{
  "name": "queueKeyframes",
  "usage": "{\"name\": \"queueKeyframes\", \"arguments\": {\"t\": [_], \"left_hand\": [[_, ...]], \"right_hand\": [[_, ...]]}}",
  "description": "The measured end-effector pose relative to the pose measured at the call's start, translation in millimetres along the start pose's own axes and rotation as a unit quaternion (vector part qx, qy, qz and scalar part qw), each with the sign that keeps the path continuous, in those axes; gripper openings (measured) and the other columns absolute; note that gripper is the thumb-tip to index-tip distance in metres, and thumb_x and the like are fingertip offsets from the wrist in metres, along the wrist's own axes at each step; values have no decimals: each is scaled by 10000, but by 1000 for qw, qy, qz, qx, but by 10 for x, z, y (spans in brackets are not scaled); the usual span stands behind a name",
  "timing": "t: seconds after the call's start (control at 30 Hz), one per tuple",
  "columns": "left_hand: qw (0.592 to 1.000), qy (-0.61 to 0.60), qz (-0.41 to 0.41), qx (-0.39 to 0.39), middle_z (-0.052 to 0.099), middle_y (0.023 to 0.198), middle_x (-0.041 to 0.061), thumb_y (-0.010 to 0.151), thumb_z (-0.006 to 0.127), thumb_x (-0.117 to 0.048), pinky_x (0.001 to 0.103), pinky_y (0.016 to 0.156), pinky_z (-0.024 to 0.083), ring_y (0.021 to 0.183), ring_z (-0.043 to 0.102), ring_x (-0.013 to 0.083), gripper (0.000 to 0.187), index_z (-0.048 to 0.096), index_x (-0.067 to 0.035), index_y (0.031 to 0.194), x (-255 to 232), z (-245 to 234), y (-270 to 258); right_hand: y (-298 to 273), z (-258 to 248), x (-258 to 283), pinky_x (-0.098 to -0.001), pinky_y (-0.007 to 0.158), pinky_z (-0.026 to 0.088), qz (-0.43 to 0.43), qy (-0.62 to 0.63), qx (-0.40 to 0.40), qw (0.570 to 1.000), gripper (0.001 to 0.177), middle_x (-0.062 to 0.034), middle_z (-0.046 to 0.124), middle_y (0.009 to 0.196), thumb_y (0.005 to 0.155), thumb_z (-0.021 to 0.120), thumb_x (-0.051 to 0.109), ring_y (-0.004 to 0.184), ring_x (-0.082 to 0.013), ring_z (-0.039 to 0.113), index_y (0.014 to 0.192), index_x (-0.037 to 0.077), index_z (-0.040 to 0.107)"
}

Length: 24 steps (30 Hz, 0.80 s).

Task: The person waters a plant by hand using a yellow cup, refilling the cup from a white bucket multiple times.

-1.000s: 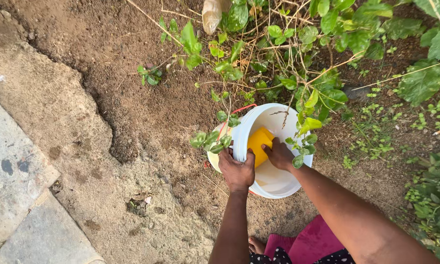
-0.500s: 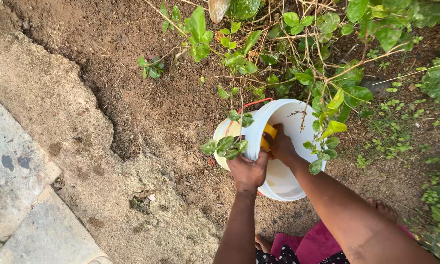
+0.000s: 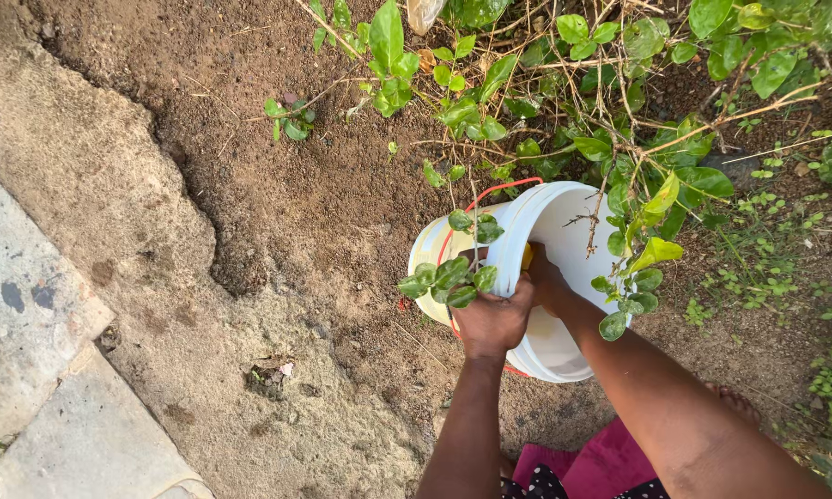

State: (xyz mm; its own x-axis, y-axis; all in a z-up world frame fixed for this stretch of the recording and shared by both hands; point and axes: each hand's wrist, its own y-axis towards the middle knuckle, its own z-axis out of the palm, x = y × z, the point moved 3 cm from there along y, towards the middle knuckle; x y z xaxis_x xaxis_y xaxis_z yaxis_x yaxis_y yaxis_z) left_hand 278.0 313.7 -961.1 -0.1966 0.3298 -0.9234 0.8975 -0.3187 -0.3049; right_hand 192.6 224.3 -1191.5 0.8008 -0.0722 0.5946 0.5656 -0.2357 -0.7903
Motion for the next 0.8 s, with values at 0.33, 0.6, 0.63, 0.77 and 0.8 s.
{"name": "queueKeyframes", "arguments": {"t": [0.33, 0.6, 0.63, 0.77, 0.8], "left_hand": [[999, 25, -17, 22, 757, 1047, 121, 772, 734, -101, 345, 881, 620, 933, 742, 207, 407, 630, 6, 1151, 213, -285, 51], [997, -44, -53, 23, 678, 1159, 116, 742, 735, -68, 330, 938, 590, 1047, 705, 188, 606, 466, -1, 1281, 439, -304, 88], [994, -76, -72, 22, 661, 1181, 114, 743, 737, -67, 334, 944, 583, 1060, 694, 187, 632, 439, -2, 1297, 464, -300, 91], [998, -27, -50, 15, 667, 1191, 131, 745, 753, -62, 340, 935, 586, 1059, 701, 191, 631, 444, 5, 1291, 450, -346, 86], [999, -30, -40, 18, 686, 1170, 145, 750, 745, -63, 341, 926, 596, 1037, 713, 195, 602, 472, 15, 1281, 427, -353, 89]], "right_hand": [[30, 150, 182, -434, 770, 675, 129, 126, -72, 981, 781, -152, 613, 1349, 840, 794, 257, 1095, -298, 700, 1490, 143, 377], [-17, 158, 278, -400, 720, 680, 124, 119, -91, 981, 783, -141, 609, 1342, 849, 811, 232, 1026, -281, 719, 1503, 172, 384], [-27, 150, 305, -400, 720, 680, 124, 118, -92, 981, 783, -141, 609, 1342, 849, 811, 232, 1026, -281, 719, 1503, 172, 384], [-83, 124, 456, -416, 723, 693, 104, 93, -100, 985, 733, -125, 623, 1335, 831, 827, 237, 1040, -275, 723, 1450, 148, 446], [-83, 96, 507, -428, 732, 698, 94, 67, -107, 988, 721, -115, 636, 1311, 820, 839, 244, 1053, -265, 718, 1429, 145, 466]]}}
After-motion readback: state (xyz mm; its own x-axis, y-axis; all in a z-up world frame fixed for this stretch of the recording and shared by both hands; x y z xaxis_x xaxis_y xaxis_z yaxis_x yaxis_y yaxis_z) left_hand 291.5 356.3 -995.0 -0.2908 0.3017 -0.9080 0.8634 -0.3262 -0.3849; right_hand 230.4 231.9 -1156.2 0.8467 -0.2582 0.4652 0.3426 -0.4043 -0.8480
